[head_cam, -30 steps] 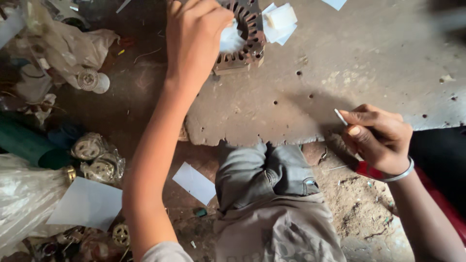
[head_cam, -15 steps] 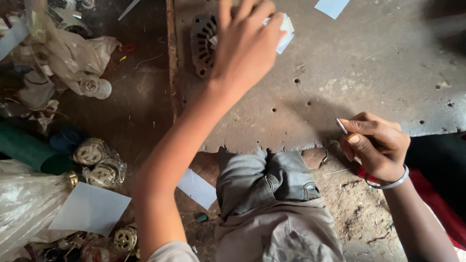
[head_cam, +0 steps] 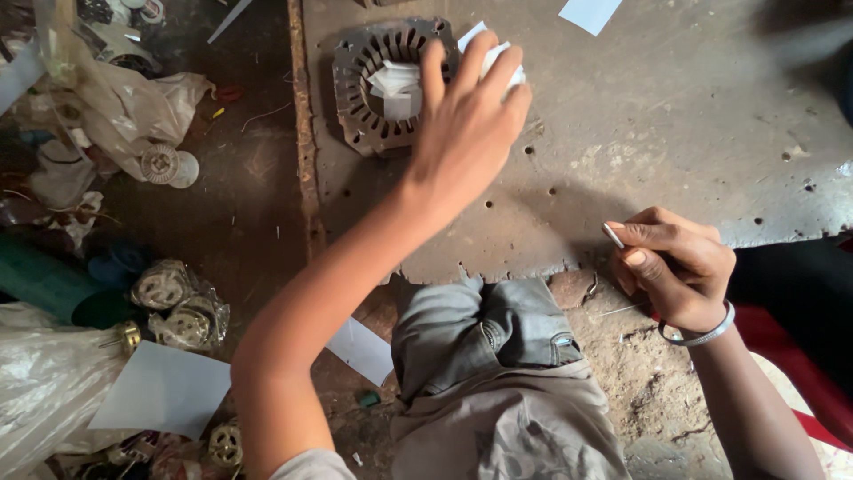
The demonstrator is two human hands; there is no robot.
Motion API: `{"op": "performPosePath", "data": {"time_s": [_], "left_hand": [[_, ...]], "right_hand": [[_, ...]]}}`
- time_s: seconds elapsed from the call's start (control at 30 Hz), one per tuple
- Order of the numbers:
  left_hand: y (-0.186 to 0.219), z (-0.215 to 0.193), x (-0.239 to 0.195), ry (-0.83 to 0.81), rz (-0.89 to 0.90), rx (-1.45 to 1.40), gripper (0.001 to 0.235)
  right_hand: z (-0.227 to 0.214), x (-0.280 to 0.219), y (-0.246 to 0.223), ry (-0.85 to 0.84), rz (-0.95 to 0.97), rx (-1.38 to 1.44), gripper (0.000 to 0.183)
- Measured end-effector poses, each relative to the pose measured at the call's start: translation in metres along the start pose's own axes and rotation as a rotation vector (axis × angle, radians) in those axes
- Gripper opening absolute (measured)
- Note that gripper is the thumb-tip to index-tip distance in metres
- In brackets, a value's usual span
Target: The person places small white pieces into the slots of a metal motor stator by hand and with a thin tool.
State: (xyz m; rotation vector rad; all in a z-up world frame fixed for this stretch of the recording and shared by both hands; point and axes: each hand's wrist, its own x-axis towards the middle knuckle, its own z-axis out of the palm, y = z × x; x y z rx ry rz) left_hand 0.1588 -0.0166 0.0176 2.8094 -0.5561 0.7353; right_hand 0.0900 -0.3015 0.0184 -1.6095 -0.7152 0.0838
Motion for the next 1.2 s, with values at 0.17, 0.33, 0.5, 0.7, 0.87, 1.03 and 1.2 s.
{"op": "performPosePath", "data": {"time_s": [0.17, 0.33, 0.5, 0.7, 0.87, 1.03, 1.2], "left_hand": [[0.031, -0.025, -0.039, -0.086, -0.055, -0.019, 0.037], [0.051, -0.050, -0.082, -0.105, -0.050, -0.075, 0.039], [0.061, -0.058, -0.124, -0.061, 0.039, -0.249, 0.036], [0.052, -0.056, -0.137, 0.093, 0.224, -0.060, 0.031], [0.054, -0.057, -0.134, 0.058, 0.144, -0.164, 0.031], [0.052, -0.057, -0.128, 0.091, 0.184, -0.079, 0.024], [0.050, -0.059, -0.130, 0.051, 0.110, -0.240, 0.025]], "right_hand": [[0.001, -0.001, 0.002, 0.005, -0.027, 0.012, 0.021], [0.001, -0.001, 0.002, 0.010, -0.043, -0.004, 0.020], [0.009, 0.010, -0.018, -0.057, 0.042, -0.218, 0.021], [0.042, 0.022, -0.050, -0.341, 0.003, -0.889, 0.062], [0.040, 0.026, -0.047, -0.424, -0.168, -0.956, 0.071], [0.038, 0.026, -0.043, -0.407, -0.159, -0.941, 0.077], [0.039, 0.031, -0.043, -0.509, -0.209, -1.011, 0.074]]}}
